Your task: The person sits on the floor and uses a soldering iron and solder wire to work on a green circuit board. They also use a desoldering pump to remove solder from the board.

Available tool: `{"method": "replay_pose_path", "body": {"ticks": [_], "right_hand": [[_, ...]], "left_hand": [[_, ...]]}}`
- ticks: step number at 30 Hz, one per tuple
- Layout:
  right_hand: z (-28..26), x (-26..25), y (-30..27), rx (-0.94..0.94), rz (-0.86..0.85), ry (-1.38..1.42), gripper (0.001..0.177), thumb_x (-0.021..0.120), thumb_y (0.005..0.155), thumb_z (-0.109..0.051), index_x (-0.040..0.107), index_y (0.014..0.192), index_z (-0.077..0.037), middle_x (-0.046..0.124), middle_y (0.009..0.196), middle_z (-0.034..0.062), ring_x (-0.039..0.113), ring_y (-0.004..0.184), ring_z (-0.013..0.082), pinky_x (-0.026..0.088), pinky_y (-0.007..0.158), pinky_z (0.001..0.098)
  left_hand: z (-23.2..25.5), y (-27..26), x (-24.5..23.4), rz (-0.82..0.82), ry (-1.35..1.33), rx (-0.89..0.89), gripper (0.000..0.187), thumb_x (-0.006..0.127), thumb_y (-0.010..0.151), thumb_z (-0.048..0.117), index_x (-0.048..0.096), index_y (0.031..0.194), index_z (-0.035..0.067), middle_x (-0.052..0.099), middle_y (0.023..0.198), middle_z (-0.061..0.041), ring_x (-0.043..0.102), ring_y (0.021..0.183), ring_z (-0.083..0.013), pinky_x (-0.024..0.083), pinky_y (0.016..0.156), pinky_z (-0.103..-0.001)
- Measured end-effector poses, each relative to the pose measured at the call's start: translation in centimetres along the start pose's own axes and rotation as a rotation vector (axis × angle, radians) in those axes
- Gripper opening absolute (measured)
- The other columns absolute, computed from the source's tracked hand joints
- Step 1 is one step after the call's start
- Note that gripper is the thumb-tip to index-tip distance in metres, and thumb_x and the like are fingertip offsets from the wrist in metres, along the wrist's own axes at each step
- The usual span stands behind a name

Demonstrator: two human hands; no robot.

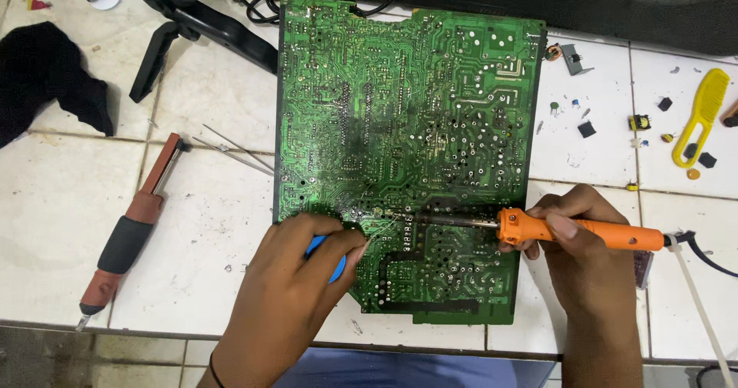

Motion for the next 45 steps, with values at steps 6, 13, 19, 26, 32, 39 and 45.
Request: {"method": "replay_pose_path", "body": {"ticks": [6,13,19,26,32,39,45], "right_hand": [[-1.2,1.6,-0.1,-0.021,-0.030,0.022,0.016,0.068,0.093,-0.020,0.058,0.091,-0.009,0.060,0.074,0.0127,0.056,0.058,0.0227,0.046,0.064,0.0336],[-1.3,1.6,0.0,-0.053,-0.072,0.021,0.013,0.068,0.096,-0.019,0.063,0.096,-0.007,0.065,0.076,0.0177,0.061,0.059,0.0253,0.047,0.061,0.0315],[-0.8,1.1,0.0,-0.048,-0.051,0.044,0.012,0.071,0.094,-0.019,0.064,0.096,-0.009,0.066,0.080,0.0146,0.059,0.059,0.0225,0.050,0.064,0.0340],[-0.8,0.8,-0.4,-0.074,-0.028,-0.034,0.010,0.069,0.095,-0.017,0.063,0.094,-0.010,0.073,0.093,0.0115,0.060,0.061,0.0213,0.053,0.066,0.0352],[-1.0,1.2,-0.6,-0.073,-0.010,-0.001,0.011,0.070,0.093,-0.017,0.062,0.094,-0.009,0.073,0.093,0.0139,0.059,0.063,0.0202,0.053,0.064,0.0314],[-0.7,0.7,-0.4,-0.104,-0.051,-0.030,0.008,0.070,0.096,-0.017,0.065,0.099,-0.011,0.073,0.095,0.0093,0.062,0.063,0.0182,0.056,0.062,0.0302],[-1.1,1.0,-0.6,-0.095,-0.023,-0.073,0.007,0.067,0.095,-0.016,0.064,0.096,-0.010,0.071,0.093,0.0092,0.060,0.064,0.0205,0.055,0.062,0.0320]], "left_hand": [[0.1,0.4,0.1,0.003,0.035,0.007,0.015,0.077,0.102,0.012,0.072,0.114,0.006,0.061,0.106,-0.009,0.062,0.090,-0.0273,0.052,0.081,-0.042],[0.1,0.7,0.4,-0.002,0.072,0.015,0.011,0.074,0.104,0.015,0.072,0.112,0.009,0.061,0.105,-0.007,0.060,0.086,-0.0274,0.049,0.076,-0.042],[0.1,0.9,0.6,-0.026,0.083,-0.007,0.011,0.075,0.103,0.017,0.073,0.112,0.011,0.062,0.106,-0.006,0.061,0.086,-0.0280,0.049,0.072,-0.044],[0.4,1.4,0.6,-0.031,0.132,0.042,0.012,0.075,0.103,0.013,0.070,0.113,0.011,0.059,0.105,-0.008,0.059,0.085,-0.0300,0.052,0.076,-0.044],[0.4,1.9,0.9,-0.041,0.068,0.058,0.013,0.072,0.105,0.011,0.067,0.116,0.006,0.059,0.106,-0.011,0.061,0.091,-0.0324,0.052,0.086,-0.045],[0.6,2.3,1.1,-0.015,0.048,0.085,0.012,0.074,0.104,0.009,0.066,0.112,0.004,0.061,0.106,-0.012,0.061,0.091,-0.0332,0.053,0.086,-0.046],[0.9,2.5,1.0,-0.022,0.076,0.093,0.013,0.076,0.102,0.004,0.065,0.109,0.005,0.057,0.106,-0.012,0.062,0.090,-0.0316,0.053,0.087,-0.042]]}}
Point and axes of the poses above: each hand's wrist, its own y-axis towards the middle knuckle, its own x-axis out of the palm, z = x × y, the point moved 3 cm from there along y, towards the middle knuckle
